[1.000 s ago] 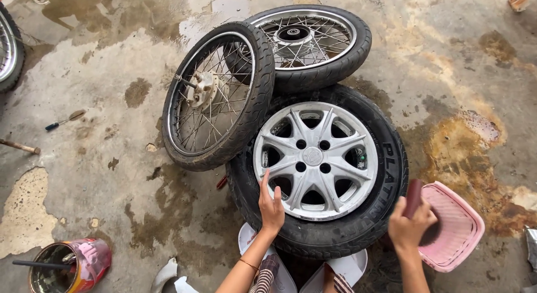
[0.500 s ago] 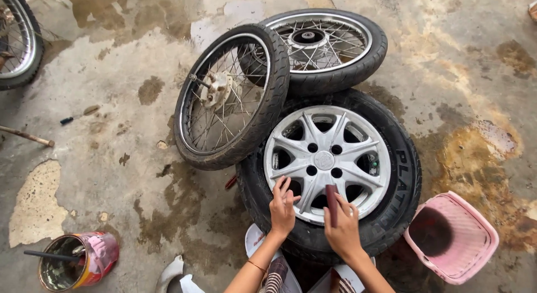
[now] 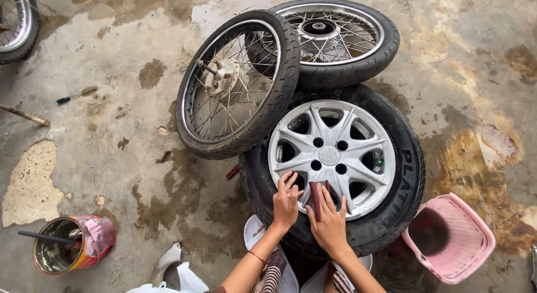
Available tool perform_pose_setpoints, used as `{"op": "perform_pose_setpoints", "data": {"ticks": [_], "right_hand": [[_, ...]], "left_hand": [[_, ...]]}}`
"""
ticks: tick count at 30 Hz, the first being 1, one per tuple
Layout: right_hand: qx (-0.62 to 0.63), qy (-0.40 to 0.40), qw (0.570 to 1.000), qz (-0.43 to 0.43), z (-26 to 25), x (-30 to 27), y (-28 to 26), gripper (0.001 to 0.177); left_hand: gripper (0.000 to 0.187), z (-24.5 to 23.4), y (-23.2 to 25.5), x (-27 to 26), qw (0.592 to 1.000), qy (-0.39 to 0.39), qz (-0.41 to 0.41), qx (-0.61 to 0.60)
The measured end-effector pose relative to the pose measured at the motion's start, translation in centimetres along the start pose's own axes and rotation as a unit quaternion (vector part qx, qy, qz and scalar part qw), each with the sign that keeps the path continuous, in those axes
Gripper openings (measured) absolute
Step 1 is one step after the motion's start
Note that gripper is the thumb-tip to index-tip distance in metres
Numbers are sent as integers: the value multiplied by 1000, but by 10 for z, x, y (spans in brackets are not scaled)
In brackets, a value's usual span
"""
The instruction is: The person scrubs a silver car wheel rim with a reddish-brown sponge while the wheel rests on a tire. The person repeatedly dips the sponge into a pink bucket of water and continues scrubbing the rim surface throughout the clip.
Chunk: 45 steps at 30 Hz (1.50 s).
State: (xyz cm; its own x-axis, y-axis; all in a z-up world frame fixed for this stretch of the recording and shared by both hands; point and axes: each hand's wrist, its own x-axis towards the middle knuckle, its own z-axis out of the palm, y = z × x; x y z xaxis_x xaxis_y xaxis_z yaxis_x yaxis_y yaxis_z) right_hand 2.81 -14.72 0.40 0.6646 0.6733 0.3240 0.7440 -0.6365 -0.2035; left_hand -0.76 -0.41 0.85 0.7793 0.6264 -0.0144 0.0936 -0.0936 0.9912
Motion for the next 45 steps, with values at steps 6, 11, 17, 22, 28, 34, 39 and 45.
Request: {"op": "perform_pose_setpoints", "data": {"ticks": [6,11,17,22,28,34,39,45], "right_hand": [[-12,-3,1000,-1,9,-6,1,66],[-14,20,1000,7,8,0,2,57],[-8,11,1000,16,16,-2,6,54],[29,50,998,31,10,2,14,55],[65,36,996,57,8,4,24,63],[64,-4,997,38,17,-4,10,63],[29,7,1000,-11,5,-23,-23,68],[12,-27,1000,-10,5,-26,-28,90]], "left_hand": [[46,0,-4,1,1000,21,11,-4],[42,-1,-3,0,999,31,29,-18],[38,1,-8,-2,998,44,25,-37],[33,5,-7,4,996,58,30,-60],[37,3,-5,1,997,68,5,-29],[41,10,-6,6,980,138,142,11],[65,7,5,4,982,127,127,56],[65,5,8,0,981,108,155,35]]}}
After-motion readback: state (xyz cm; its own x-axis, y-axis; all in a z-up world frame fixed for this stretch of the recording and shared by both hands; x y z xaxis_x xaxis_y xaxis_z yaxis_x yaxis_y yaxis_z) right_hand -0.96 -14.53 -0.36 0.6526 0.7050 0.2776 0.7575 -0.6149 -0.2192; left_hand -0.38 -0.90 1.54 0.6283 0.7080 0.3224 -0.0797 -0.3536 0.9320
